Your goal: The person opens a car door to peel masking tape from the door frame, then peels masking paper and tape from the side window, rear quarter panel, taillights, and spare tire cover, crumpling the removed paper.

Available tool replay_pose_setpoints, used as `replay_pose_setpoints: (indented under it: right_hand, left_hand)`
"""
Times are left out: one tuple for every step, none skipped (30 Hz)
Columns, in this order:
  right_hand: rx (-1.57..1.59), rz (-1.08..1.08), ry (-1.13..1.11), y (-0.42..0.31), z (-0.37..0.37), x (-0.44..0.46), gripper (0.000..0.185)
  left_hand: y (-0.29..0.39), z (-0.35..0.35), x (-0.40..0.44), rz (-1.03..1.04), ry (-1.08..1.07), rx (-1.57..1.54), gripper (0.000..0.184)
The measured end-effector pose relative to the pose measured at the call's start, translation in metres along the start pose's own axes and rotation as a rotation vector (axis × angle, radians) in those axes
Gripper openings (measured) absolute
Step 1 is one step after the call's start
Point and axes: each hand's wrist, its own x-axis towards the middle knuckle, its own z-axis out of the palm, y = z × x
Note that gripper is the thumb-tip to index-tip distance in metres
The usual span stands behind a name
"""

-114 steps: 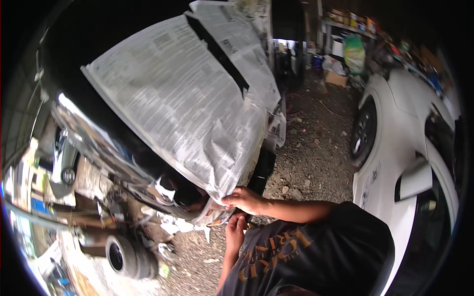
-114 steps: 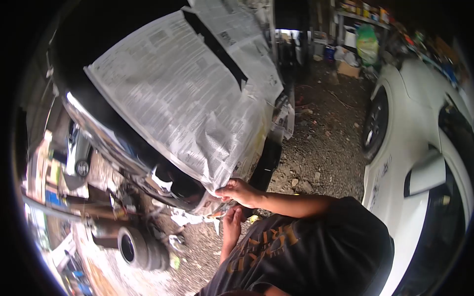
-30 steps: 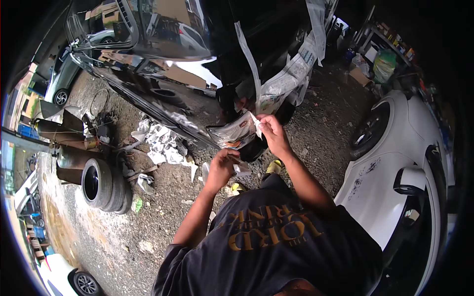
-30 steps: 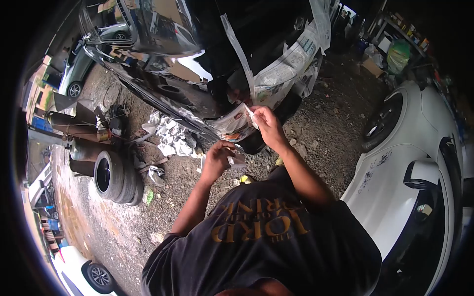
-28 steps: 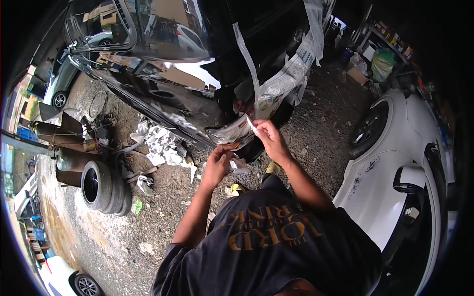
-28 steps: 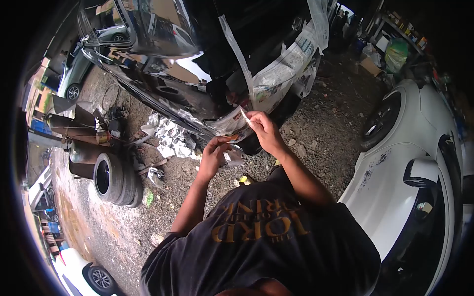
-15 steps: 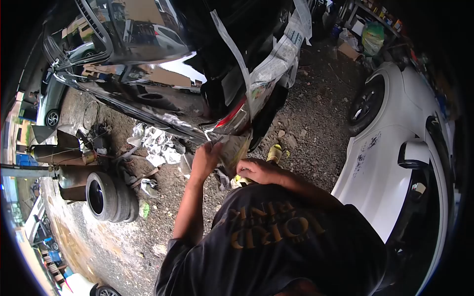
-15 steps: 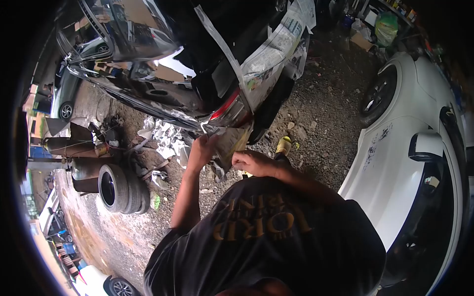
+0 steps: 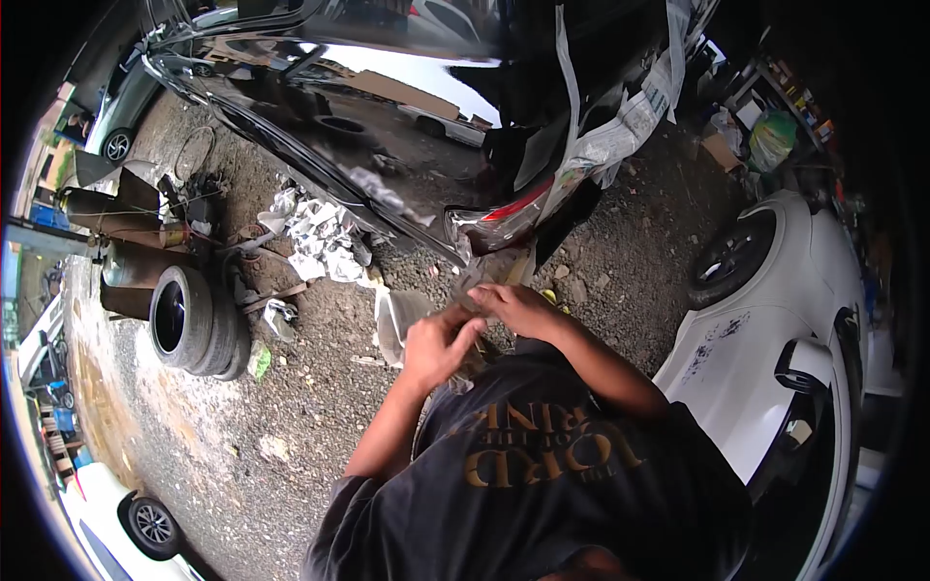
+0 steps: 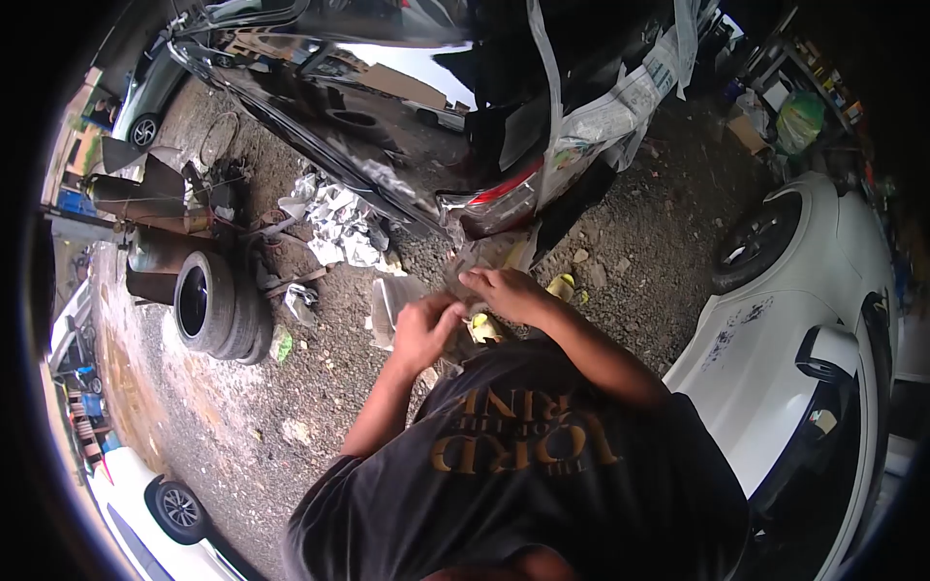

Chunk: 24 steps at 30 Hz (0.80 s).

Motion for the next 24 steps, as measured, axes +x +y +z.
replay_pose_setpoints:
  right_hand:
    - [-0.054, 0.047, -0.114, 0.002, 0.002, -0.001, 0.043]
    - [-0.016, 0.071, -0.141, 0.004, 0.005, -0.003, 0.041]
    - [0.021, 0.097, -0.171, 0.006, 0.012, -0.008, 0.04]
    - [0.059, 0.125, -0.204, 0.01, 0.017, -0.012, 0.038]
    - [0.04, 0.041, -0.152, 0.013, 0.021, -0.016, 0.034]
    - [0.016, 0.043, -0.125, 0.012, 0.02, -0.017, 0.033]
    - [-0.007, 0.047, -0.095, 0.01, 0.017, -0.019, 0.032]
    - [-0.029, 0.052, -0.065, 0.008, 0.014, -0.021, 0.031]
    - [0.004, 0.096, -0.069, 0.006, 0.01, -0.023, 0.03]
    - [0.04, 0.141, -0.072, 0.002, 0.005, -0.025, 0.029]
    - [0.078, 0.188, -0.075, 0.0, 0.002, -0.027, 0.028]
    - [0.097, 0.18, -0.06, -0.001, 0.0, -0.029, 0.028]
    - [0.117, 0.172, -0.044, -0.002, -0.002, -0.031, 0.027]
    - [0.135, 0.165, -0.029, -0.003, -0.004, -0.033, 0.027]
    - [0.146, 0.176, -0.003, -0.005, -0.006, -0.034, 0.025]
    - [0.156, 0.189, 0.02, -0.007, -0.009, -0.036, 0.024]
    - [0.165, 0.2, 0.043, -0.007, -0.011, -0.036, 0.023]
    - [0.106, 0.109, 0.163, -0.004, -0.009, -0.032, 0.022]
    - [0.047, 0.017, 0.281, 0.003, -0.005, -0.026, 0.021]
    - [-0.013, -0.076, 0.398, 0.001, -0.004, -0.021, 0.021]
    - [0.06, -0.002, 0.409, -0.002, -0.005, -0.015, 0.023]
    - [0.047, -0.083, 0.488, -0.006, -0.006, -0.007, 0.024]
    - [0.032, -0.163, 0.566, -0.012, -0.007, 0.001, 0.026]
    - [0.015, -0.245, 0.641, -0.017, -0.009, 0.008, 0.028]
  left_hand:
    - [0.008, -0.011, 0.01, -0.072, 0.106, -0.111, 0.027]
    - [0.004, -0.013, 0.029, -0.126, 0.26, -0.196, 0.032]
    - [0.003, -0.019, 0.049, -0.044, 0.408, -0.077, 0.036]
    - [0.011, -0.03, 0.065, -0.028, 0.441, 0.115, 0.038]
    - [0.019, -0.036, 0.078, 0.067, 0.47, 0.17, 0.042]
    - [0.017, -0.036, 0.09, 0.187, 0.51, 0.31, 0.043]
    - [0.015, -0.036, 0.1, 0.25, 0.473, 0.376, 0.042]
    - [0.012, -0.035, 0.108, 0.313, 0.432, 0.441, 0.041]
    - [0.008, -0.034, 0.114, 0.317, 0.395, 0.486, 0.039]
    - [0.003, -0.033, 0.12, 0.323, 0.354, 0.532, 0.038]
    - [0.002, -0.034, 0.122, 0.328, 0.311, 0.578, 0.036]
    - [0.001, -0.035, 0.123, 0.362, 0.312, 0.598, 0.034]
    - [0.0, -0.036, 0.124, 0.396, 0.313, 0.617, 0.031]
    - [0.0, -0.037, 0.125, 0.43, 0.314, 0.635, 0.029]
    - [-0.001, -0.039, 0.125, 0.473, 0.333, 0.626, 0.026]
    - [-0.002, -0.04, 0.124, 0.515, 0.353, 0.615, 0.024]
    - [-0.003, -0.041, 0.124, 0.555, 0.374, 0.604, 0.021]
    - [-0.006, -0.039, 0.126, 0.547, 0.394, 0.572, 0.018]
    - [-0.013, -0.036, 0.127, 0.538, 0.414, 0.542, 0.016]
    - [-0.013, -0.038, 0.128, 0.529, 0.435, 0.511, 0.014]
    - [-0.013, -0.04, 0.129, 0.507, 0.481, 0.485, 0.014]
    - [-0.012, -0.042, 0.131, 0.486, 0.526, 0.459, 0.014]
    - [-0.009, -0.045, 0.13, 0.464, 0.57, 0.431, 0.014]
    - [-0.005, -0.044, 0.125, 0.467, 0.554, 0.376, 0.015]
